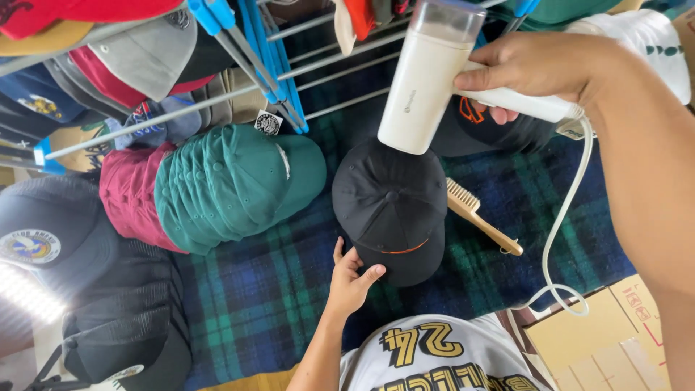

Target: Steaming and brushing baseball caps to clean and reshape them using a hair dryer and a hand brush.

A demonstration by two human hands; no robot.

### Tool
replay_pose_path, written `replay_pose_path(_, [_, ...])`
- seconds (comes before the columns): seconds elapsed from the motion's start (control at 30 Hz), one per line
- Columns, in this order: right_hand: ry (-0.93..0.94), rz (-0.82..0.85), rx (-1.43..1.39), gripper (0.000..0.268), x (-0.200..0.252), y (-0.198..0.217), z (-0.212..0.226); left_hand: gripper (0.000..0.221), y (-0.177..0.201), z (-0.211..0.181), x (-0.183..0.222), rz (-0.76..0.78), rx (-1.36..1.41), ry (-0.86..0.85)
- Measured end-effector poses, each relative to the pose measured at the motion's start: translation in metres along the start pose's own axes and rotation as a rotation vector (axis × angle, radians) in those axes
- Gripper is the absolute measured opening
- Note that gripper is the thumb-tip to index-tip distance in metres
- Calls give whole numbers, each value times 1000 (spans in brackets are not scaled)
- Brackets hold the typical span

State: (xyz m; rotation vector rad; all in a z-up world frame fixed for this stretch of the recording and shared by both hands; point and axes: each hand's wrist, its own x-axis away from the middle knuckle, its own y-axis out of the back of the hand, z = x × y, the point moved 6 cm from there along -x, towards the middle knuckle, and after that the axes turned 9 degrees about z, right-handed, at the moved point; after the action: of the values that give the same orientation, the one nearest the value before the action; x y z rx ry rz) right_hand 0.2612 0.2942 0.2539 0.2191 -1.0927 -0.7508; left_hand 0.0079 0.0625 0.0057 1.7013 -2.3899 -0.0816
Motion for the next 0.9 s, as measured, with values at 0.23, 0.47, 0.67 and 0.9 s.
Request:
replay_pose_path(0.23, [48, 63, -642, 44, -47, -35, -119, 42, -2, 5, -3, 18, -15, 2])
replay_pose_path(0.47, [452, 206, -1200, 36, -69, -128, -227, 39, -3, -7, -7, 35, -17, -26])
replay_pose_path(0.67, [505, 44, -1317, 43, -65, -154, -228, 34, -5, 4, -6, 41, -21, -29])
replay_pose_path(0.9, [469, -49, -1315, 50, -51, -172, -228, 31, -6, -1, -6, 46, -20, -24])
